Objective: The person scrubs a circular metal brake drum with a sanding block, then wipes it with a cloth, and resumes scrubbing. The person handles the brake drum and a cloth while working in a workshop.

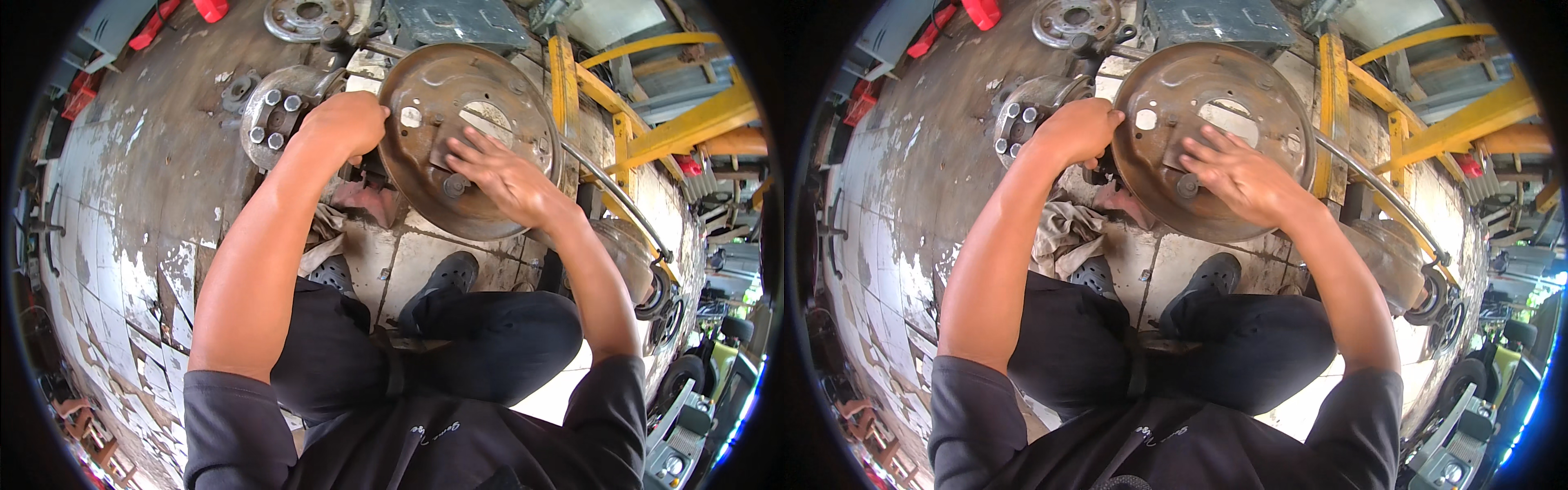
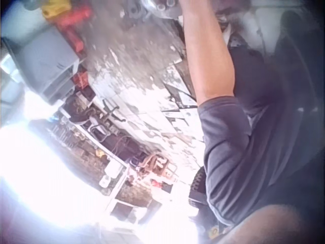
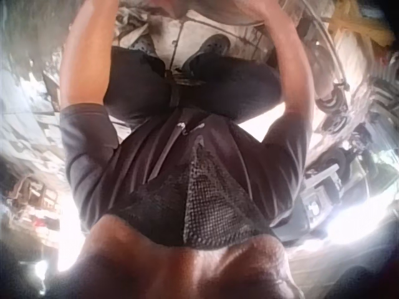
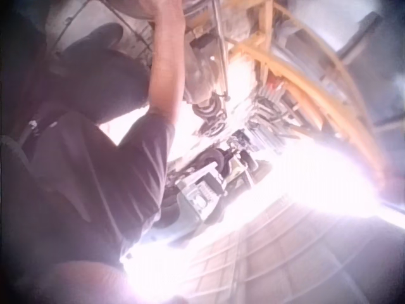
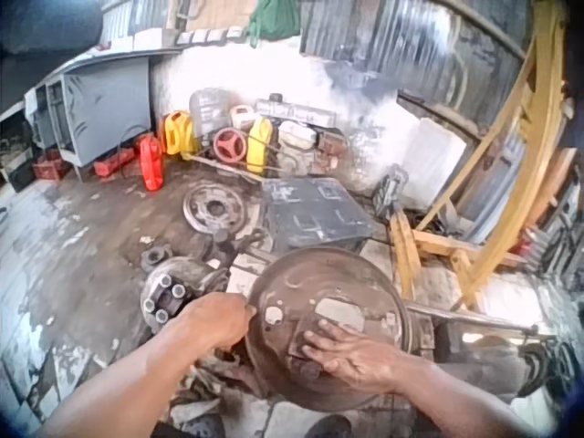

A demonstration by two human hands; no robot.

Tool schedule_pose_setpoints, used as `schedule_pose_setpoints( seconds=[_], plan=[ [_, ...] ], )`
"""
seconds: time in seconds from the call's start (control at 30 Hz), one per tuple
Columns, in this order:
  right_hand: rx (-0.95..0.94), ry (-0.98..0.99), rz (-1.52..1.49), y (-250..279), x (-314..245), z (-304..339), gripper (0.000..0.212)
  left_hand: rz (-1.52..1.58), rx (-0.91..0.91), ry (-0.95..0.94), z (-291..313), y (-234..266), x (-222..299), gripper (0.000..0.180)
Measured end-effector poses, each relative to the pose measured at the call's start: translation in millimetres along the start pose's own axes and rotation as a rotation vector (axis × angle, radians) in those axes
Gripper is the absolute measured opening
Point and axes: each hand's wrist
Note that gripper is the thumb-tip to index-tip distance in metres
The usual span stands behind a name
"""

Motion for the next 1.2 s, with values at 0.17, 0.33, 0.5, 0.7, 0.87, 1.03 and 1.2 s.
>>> schedule_pose_setpoints(
  seconds=[0.17,0.33,0.5,0.7,0.87,1.03,1.2],
  plan=[
    [-0.011,-0.004,-0.006,3,4,19,0.07,0.0,0.05,-0.029,2,-5,-5,0.043],
    [0.015,-0.039,-0.06,-6,-3,3,0.071,-0.057,0.018,-0.026,-5,-5,-2,0.042],
    [-0.061,-0.1,-0.083,3,-5,16,0.076,-0.021,0.083,-0.035,-1,-7,-12,0.048],
    [0.066,-0.119,-0.097,-9,-11,2,0.071,-0.047,0.059,0.026,-2,-6,3,0.047],
    [0.036,-0.099,-0.125,-6,-1,21,0.072,-0.092,0.106,0.012,0,-11,-3,0.046],
    [0.083,-0.147,-0.099,-15,-8,2,0.071,-0.138,0.083,0.033,1,-7,3,0.044],
    [0.009,-0.13,-0.132,-5,-4,15,0.076,-0.146,0.076,0.055,3,-6,6,0.045]
  ],
)
Point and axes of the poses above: each hand's wrist, its own z-axis away from the middle knuckle, its own y-axis out of the back of the hand, x = y × z, and after that the axes turned 10 degrees about -y, right-handed
